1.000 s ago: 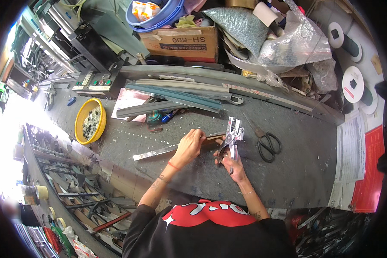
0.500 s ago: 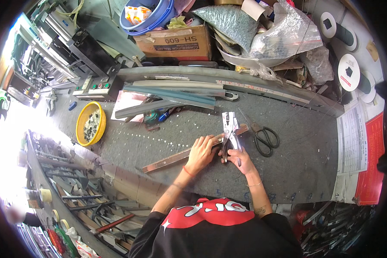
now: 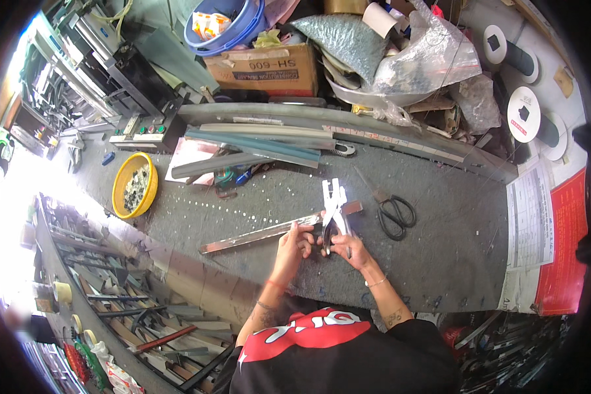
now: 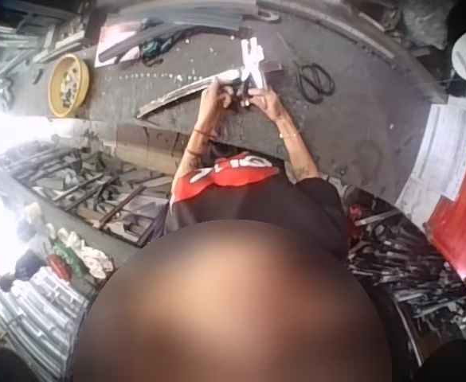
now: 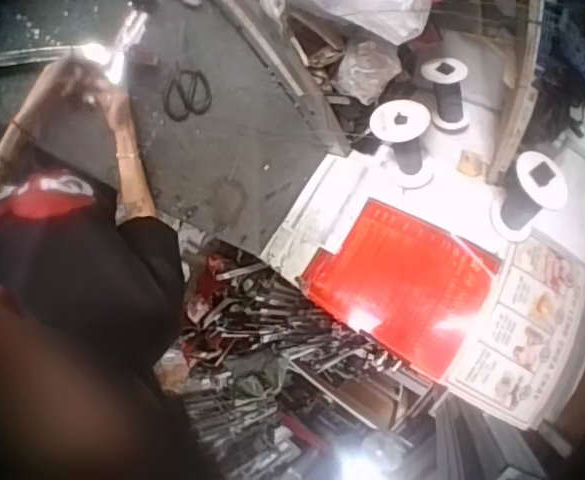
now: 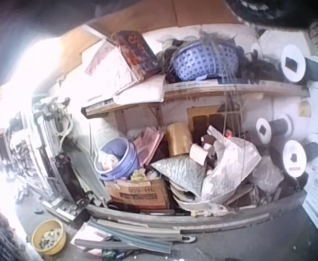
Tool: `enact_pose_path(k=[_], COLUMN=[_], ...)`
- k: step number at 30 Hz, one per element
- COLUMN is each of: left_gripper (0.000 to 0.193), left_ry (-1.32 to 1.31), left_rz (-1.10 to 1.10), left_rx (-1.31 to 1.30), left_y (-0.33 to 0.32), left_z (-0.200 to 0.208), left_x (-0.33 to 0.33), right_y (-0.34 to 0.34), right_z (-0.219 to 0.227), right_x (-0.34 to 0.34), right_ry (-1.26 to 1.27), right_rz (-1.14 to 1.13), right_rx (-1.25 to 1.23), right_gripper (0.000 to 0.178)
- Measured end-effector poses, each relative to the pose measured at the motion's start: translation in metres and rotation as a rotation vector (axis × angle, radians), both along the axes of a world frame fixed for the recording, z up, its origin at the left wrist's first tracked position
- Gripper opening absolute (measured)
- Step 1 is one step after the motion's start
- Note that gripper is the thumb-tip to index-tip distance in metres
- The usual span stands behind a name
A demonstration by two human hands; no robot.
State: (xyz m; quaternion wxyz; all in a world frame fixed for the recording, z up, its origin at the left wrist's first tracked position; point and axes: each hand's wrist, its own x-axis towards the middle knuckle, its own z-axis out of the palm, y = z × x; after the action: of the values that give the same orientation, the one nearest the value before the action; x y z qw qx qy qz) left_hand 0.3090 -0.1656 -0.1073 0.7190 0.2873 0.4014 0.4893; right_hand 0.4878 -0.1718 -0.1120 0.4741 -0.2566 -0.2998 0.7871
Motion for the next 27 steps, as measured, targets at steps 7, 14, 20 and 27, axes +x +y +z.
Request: enact_pose_path(k=[7, 14, 20, 27], left_gripper=[0.050, 0.040, 0.044, 0.041], left_ry=[0.105, 0.163, -0.155, 0.150], left_rz=[-0.011, 0.001, -0.094, -0.023], left_rx=[-0.192, -0.169, -0.046, 0.321], left_y=[0.018, 0.037, 0.038, 0.021], left_z=[0.005, 0.014, 0.030, 0.065], left_x=[0.008, 0.020, 0.003, 0.005], right_y=[-0.005, -0.007, -0.011, -0.011], right_z=[0.010, 0.032, 0.067, 0.098], right_x=[-0.002, 0.004, -0.002, 0.003], right_ry=[0.040, -0.116, -0.199, -0.482], right_rz=[-0.061, -0.076, 0.012, -0.019], right_rx=[0.100, 0.237, 0.442, 0.668], right_gripper=[0.067, 0.071, 0.075, 0.078])
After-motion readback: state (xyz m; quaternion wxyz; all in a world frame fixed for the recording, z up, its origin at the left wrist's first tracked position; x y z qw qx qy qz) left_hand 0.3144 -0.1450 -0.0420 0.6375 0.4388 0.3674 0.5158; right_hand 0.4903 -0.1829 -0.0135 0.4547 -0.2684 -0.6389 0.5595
